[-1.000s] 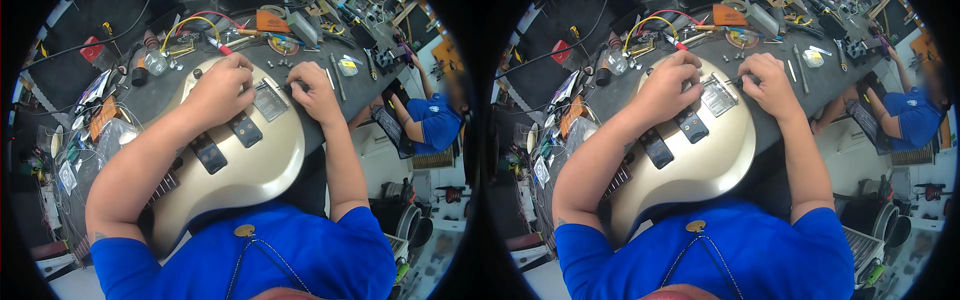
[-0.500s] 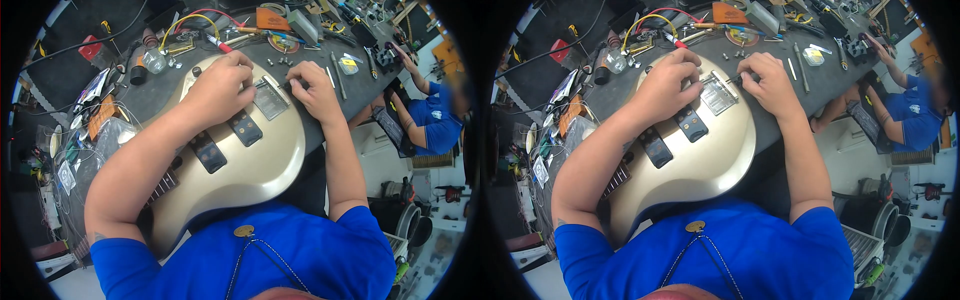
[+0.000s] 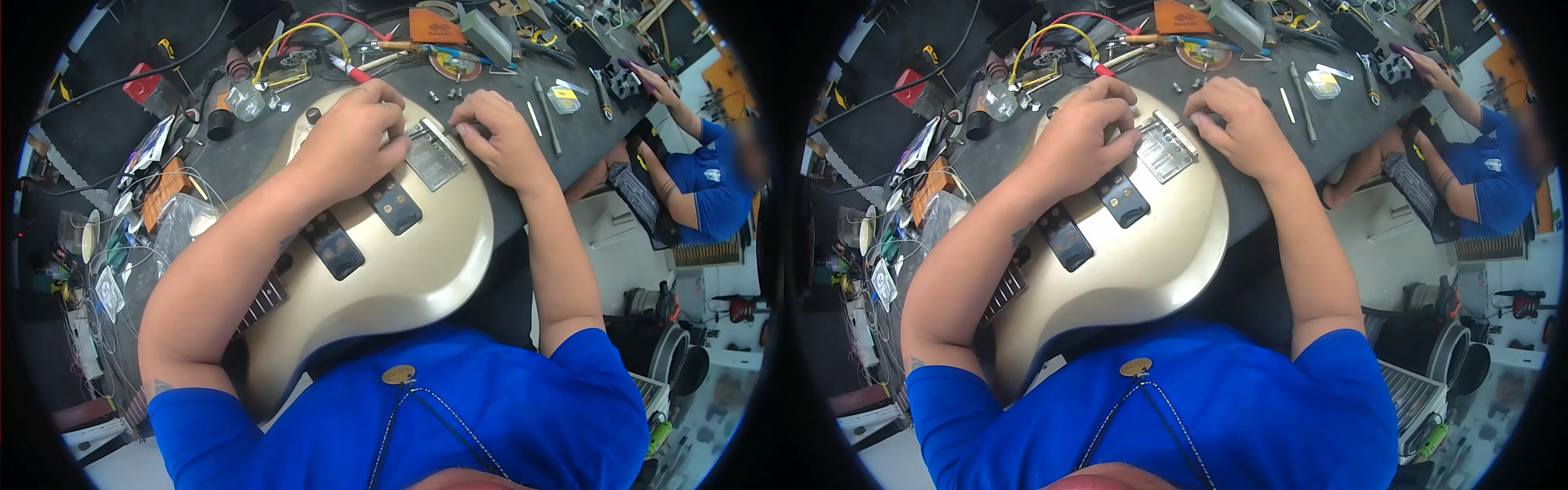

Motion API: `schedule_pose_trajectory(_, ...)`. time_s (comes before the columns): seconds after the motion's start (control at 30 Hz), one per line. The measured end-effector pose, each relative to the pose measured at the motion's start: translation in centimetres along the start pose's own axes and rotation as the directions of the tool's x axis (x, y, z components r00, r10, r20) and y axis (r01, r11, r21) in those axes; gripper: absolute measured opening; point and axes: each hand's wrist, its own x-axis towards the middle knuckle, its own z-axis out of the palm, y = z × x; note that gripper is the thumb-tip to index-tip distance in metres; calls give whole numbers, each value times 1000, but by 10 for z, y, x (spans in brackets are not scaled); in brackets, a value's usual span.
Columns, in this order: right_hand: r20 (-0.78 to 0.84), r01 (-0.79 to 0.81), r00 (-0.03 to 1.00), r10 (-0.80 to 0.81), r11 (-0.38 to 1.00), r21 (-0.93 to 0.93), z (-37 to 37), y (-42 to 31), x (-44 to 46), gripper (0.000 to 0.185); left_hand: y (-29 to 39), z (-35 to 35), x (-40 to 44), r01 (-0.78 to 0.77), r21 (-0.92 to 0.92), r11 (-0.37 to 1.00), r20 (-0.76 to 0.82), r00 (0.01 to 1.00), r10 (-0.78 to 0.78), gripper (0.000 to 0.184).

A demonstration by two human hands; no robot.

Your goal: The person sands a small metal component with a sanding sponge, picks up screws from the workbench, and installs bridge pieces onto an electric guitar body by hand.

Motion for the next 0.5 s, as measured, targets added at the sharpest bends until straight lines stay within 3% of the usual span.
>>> schedule_pose_trajectory(0.13,8,29,1000,-30,987,161,0,-4,2,10,4,-3,0,31,-9,999,13,999,-30,17)
schedule_pose_trajectory(0.23,-4,-87,996,90,970,226,0,-6,-1,15,2,-1,0,11,0,1000,0,1000,-11,17)
schedule_pose_trajectory(0.33,20,-169,986,168,977,127,-3,-5,-4,19,1,0,1,13,3,1000,-1,1000,-13,18)
schedule_pose_trajectory(0.43,-21,-36,999,39,989,140,1,-6,-1,18,2,-1,-1,20,-13,1000,12,1000,-20,18)
schedule_pose_trajectory(0.5,18,-39,999,37,985,167,2,-2,0,17,1,-1,0,1,3,1000,5,1000,-1,18)
